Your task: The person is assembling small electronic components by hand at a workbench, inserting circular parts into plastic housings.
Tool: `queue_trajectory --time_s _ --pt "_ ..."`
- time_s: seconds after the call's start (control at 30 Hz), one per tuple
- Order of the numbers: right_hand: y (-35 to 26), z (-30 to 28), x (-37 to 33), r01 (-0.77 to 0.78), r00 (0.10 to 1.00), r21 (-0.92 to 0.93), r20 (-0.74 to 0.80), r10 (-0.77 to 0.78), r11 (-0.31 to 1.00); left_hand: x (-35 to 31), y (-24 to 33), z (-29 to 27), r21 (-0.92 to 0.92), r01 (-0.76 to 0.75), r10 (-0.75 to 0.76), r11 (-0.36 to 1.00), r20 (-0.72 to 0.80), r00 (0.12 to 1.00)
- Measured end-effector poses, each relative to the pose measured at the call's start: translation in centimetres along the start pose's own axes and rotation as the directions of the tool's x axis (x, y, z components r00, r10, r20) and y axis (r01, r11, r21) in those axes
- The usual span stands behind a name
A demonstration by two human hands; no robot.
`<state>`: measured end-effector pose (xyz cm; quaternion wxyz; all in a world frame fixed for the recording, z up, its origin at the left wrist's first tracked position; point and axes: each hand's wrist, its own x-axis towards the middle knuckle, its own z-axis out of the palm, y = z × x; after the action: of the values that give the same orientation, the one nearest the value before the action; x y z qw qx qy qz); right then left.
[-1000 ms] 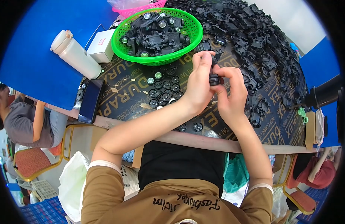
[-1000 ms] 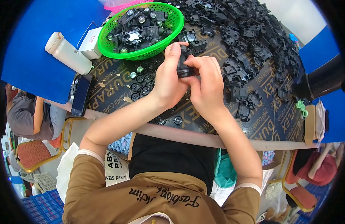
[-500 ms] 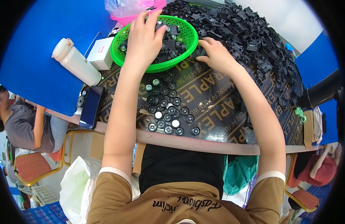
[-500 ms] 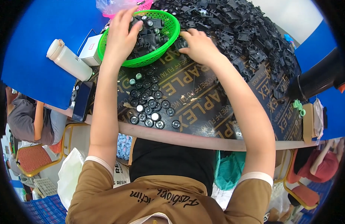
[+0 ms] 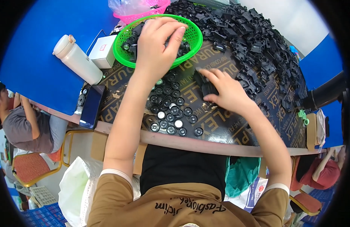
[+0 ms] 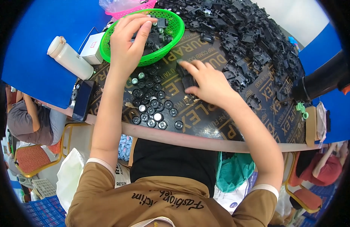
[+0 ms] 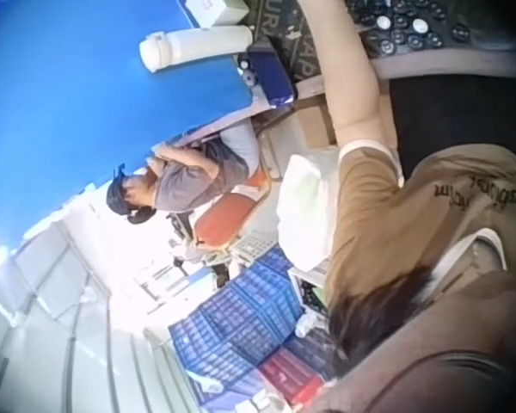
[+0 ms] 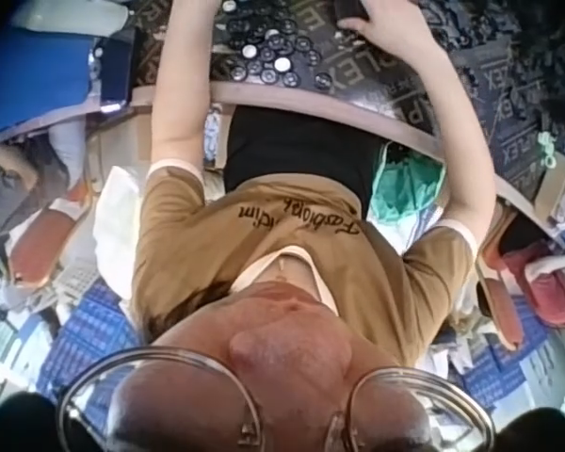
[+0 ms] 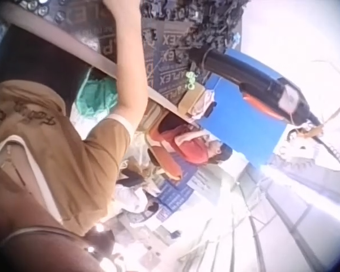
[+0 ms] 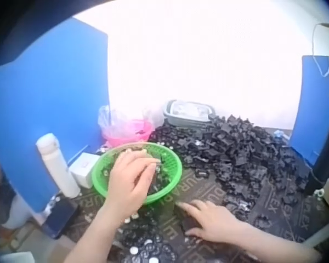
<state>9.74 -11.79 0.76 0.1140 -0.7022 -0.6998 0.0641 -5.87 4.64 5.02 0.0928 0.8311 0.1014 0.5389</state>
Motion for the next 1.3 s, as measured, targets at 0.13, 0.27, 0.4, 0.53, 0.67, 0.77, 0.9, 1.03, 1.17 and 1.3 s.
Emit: queue_trajectory --time_s 0.13,0.27,0.4,0.53,0.67,0.77,0.9,1.03,1.17,1.3 --pt "0.1 0.0 -2.3 0.030 0.999 0.035 -0.029 -0.029 0.999 -1.6 3.5 1.1 -0.220 0.140 -0.030 0.965 0.438 0.898" --pt "0.0 -0.5 -3.3 0.135 0.932 -0.188 -0.310 -0.189 0.973 -4.7 3.6 3.9 -0.173 -0.031 0.135 0.985 0.631 0.764" --pt "-1.7 -1.8 -6.1 0.097 0.883 -0.026 -0.460 -0.098 0.995 -5.2 2.9 5.2 -0.091 0.016 0.059 0.996 0.763 0.644" --pt "-5.6 1.6 -8.0 0.180 0.960 0.101 -0.237 -0.152 0.979 -5.0 3.4 5.4 -0.016 0.026 -0.006 1.000 0.747 0.665" --pt "-7.2 3.8 -7.1 0.123 0.980 0.096 -0.170 -0.106 0.988 -4.4 3.5 5.2 -0.103 0.214 -0.112 0.971 0.594 0.797" --pt "-7.2 4.4 -6.4 0.104 0.983 0.095 -0.163 -0.088 0.990 -3.8 3.3 5.0 -0.327 0.552 -0.313 0.767 0.560 0.767" --pt "-6.8 4.5 -6.4 0.144 0.987 0.032 -0.072 -0.141 0.989 -3.4 3.6 4.8 -0.568 0.807 -0.357 0.160 0.730 0.584" --pt "-5.4 4.2 -6.5 0.081 0.985 0.409 -0.170 -0.011 0.909 -3.7 3.8 4.9 -0.574 0.735 -0.228 -0.362 0.818 0.527" --pt "-3.5 1.8 -5.9 -0.093 0.954 0.991 0.062 0.294 0.093 -3.8 3.9 5.0 -0.529 0.675 -0.310 -0.513 0.848 0.429" --pt "-0.5 -0.9 -3.3 0.078 0.940 0.993 -0.044 0.338 -0.086 -3.1 3.8 4.5 -0.465 0.634 -0.262 -0.618 0.882 0.392"
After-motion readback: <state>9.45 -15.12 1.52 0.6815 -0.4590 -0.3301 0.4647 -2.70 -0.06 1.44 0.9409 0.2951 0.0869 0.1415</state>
